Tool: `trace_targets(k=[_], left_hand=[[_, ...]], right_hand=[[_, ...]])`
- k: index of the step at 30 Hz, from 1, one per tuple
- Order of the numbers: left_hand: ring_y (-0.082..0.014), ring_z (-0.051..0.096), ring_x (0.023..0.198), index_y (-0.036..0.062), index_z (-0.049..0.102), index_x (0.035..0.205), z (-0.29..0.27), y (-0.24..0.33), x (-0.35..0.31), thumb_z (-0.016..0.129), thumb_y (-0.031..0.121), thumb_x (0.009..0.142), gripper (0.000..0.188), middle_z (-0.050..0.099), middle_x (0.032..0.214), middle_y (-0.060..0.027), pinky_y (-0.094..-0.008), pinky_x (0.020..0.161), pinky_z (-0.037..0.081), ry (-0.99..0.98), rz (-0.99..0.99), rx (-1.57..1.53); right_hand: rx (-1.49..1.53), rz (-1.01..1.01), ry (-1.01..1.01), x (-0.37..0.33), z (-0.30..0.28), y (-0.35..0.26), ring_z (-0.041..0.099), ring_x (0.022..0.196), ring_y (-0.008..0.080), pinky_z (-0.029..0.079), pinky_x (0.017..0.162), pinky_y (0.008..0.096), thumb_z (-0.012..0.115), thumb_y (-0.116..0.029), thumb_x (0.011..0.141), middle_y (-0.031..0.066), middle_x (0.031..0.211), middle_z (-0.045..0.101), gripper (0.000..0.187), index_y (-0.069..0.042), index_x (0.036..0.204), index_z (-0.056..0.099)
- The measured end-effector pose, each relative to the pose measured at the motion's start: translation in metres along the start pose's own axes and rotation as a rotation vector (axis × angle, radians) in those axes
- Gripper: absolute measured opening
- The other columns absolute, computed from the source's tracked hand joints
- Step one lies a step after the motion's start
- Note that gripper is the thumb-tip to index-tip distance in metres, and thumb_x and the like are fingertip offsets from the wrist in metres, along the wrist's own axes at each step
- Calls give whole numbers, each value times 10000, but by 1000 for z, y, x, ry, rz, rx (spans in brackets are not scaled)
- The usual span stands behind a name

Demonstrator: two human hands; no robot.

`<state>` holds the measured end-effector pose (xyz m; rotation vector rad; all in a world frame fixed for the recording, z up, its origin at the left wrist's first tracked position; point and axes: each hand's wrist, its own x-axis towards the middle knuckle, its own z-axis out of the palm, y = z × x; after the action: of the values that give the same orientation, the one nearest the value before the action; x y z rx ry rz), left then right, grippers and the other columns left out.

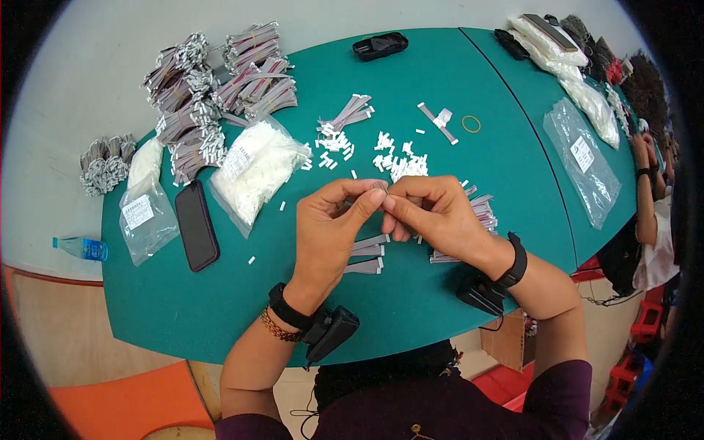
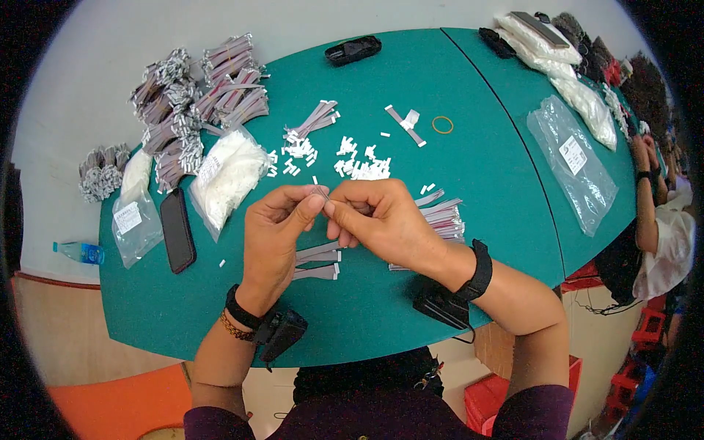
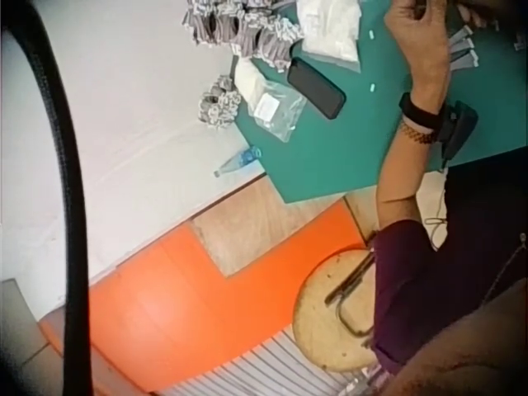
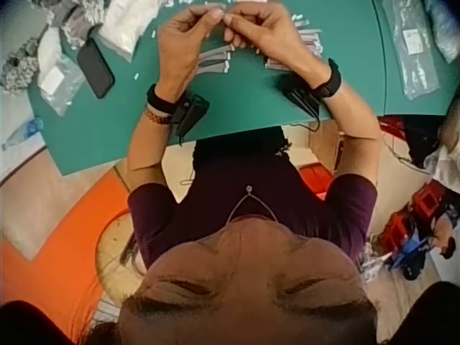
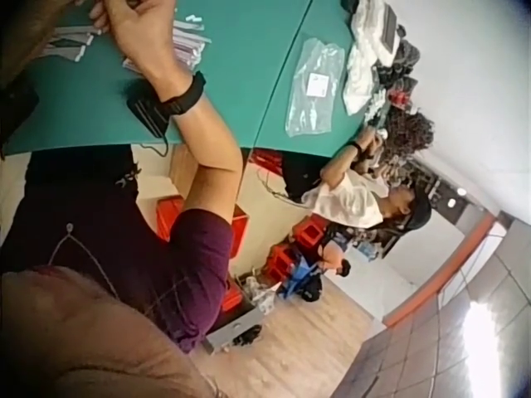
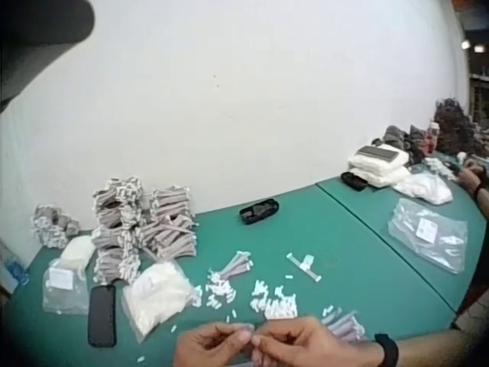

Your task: Attaching small plastic components onto thin strips at a workbench.

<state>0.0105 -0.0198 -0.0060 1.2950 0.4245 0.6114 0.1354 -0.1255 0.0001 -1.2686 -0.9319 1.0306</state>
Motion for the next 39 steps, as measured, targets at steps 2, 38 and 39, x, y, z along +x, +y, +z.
trace_targets(k=[2,38,39], left_hand=[[-84,576,753,-24,630,911,0,1,0,619,81,829,134,643,840,-55,-210,692,460,-6,11,8],[-93,576,822,-4,643,977,-5,1,3,636,72,813,181,645,889,-68,-217,769,456,-53,-20,-48],[-93,576,822,-4,643,977,-5,1,3,636,72,813,181,645,889,-68,-217,769,456,-53,-20,-48]], right_hand=[[-9,-1,-9,0,0,0,553,565,54,439,506,180,528,-138,895,32,679,612,186,3,800,602],[-96,-122,69,0,-3,0,504,582,50,396,513,177,556,-135,880,28,718,609,167,13,870,633],[-95,-123,69,1,-3,0,504,582,50,396,513,177,556,-135,880,28,718,609,167,13,870,633]])
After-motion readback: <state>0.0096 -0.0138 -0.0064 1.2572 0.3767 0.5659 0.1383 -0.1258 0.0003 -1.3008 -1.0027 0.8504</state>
